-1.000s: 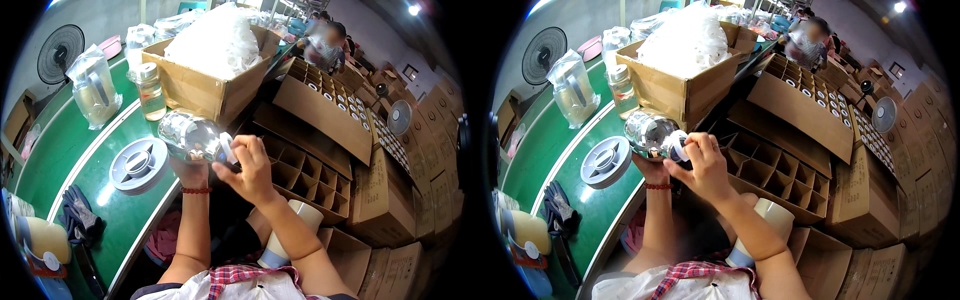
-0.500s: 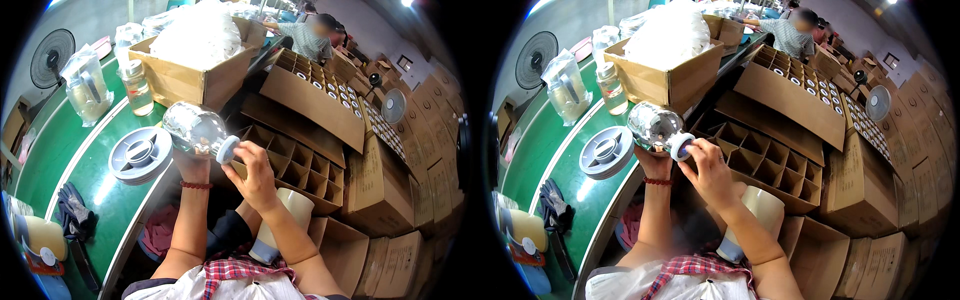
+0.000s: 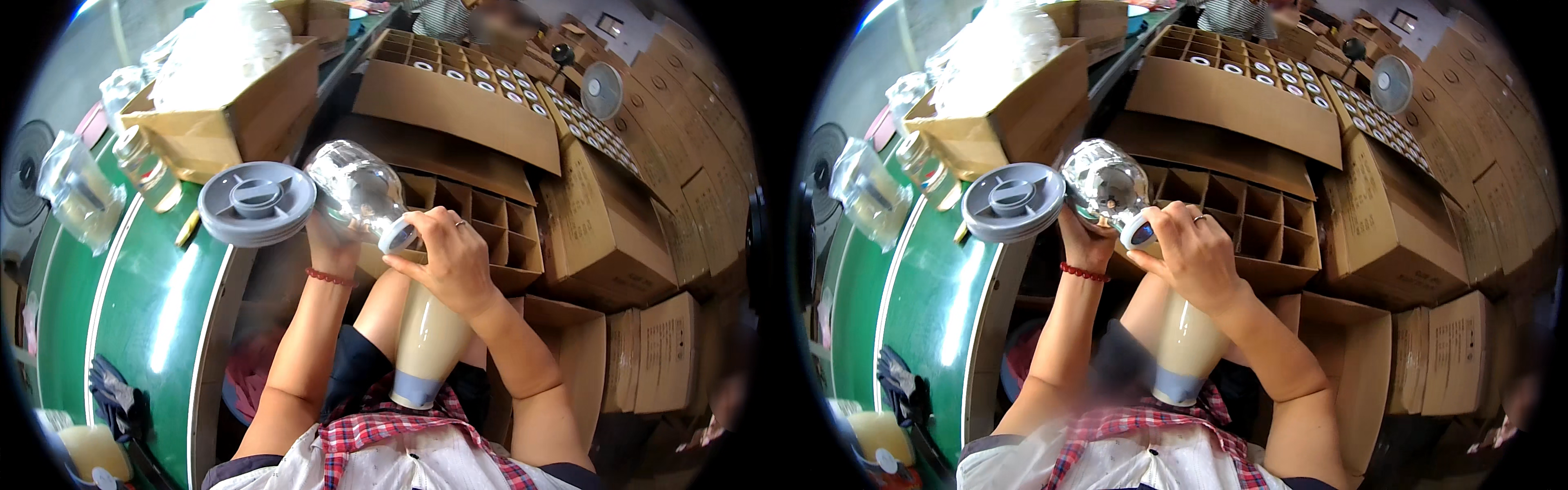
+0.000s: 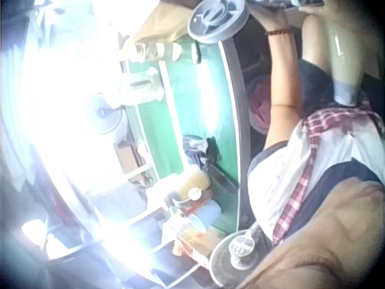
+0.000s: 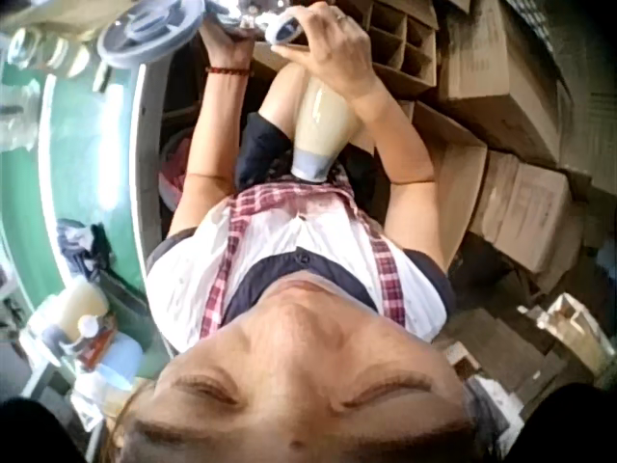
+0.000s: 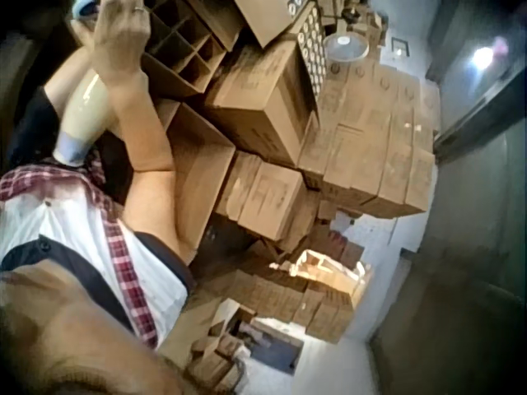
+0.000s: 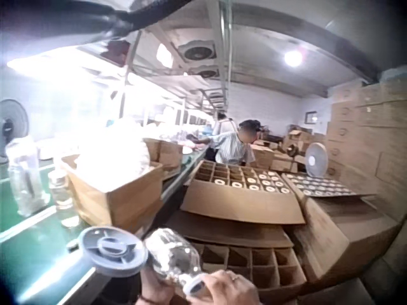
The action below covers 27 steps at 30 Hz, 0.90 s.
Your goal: The person assembles travel mugs by inserting a metal inner cup into a beige outer shell, securing a grey lid, and wrapping each unit in a plastic bag. The person places the finished mugs into a cardboard box with dividers.
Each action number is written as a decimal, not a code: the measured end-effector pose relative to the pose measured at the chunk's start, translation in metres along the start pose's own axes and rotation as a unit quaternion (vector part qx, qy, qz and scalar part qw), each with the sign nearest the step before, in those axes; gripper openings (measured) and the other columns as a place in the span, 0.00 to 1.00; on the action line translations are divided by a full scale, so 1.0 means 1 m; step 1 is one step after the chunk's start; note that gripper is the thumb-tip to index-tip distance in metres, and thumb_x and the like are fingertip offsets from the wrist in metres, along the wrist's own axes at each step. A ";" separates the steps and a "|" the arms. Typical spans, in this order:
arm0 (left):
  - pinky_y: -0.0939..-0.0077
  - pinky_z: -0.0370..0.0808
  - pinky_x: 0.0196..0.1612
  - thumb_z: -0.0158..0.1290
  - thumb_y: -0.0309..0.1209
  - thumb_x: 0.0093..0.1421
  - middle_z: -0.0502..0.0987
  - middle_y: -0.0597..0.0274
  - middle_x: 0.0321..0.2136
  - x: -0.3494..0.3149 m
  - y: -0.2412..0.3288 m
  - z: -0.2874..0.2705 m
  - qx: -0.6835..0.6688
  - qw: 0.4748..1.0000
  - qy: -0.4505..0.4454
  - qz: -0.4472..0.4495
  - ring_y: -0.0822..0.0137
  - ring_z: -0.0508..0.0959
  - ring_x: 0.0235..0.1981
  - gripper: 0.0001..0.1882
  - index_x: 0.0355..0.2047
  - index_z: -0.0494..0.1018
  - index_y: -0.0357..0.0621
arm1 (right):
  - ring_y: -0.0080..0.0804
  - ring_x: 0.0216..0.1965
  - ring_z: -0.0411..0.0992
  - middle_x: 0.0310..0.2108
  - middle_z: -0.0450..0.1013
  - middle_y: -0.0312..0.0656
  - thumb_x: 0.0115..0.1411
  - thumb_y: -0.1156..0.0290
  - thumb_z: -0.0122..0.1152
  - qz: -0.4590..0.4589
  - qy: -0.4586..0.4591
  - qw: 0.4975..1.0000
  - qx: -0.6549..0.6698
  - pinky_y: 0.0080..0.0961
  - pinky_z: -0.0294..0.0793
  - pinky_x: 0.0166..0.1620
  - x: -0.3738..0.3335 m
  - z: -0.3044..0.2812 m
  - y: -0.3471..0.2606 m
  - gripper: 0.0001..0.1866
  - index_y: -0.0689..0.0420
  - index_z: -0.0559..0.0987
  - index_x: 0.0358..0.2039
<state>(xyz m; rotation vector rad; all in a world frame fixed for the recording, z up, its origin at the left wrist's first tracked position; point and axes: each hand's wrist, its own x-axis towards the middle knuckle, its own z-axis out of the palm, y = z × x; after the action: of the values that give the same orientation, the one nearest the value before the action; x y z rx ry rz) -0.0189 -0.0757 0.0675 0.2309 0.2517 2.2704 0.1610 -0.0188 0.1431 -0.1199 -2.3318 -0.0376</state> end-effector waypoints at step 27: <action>0.60 0.78 0.51 0.39 0.52 0.69 0.74 0.54 0.50 0.067 -0.174 -0.055 0.238 0.906 0.046 -0.348 0.60 0.78 0.49 0.28 0.56 0.65 0.41 | 0.31 0.49 0.69 0.49 0.71 0.41 0.60 0.34 0.52 0.590 -0.191 0.561 0.548 0.34 0.72 0.49 -0.120 0.067 0.245 0.39 0.53 0.65 0.60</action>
<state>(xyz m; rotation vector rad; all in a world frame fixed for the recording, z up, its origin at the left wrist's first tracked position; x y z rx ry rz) 0.0495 0.0815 -0.0247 0.2366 0.8050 1.4805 0.2196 0.2202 0.0072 -1.0662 -1.7070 2.2017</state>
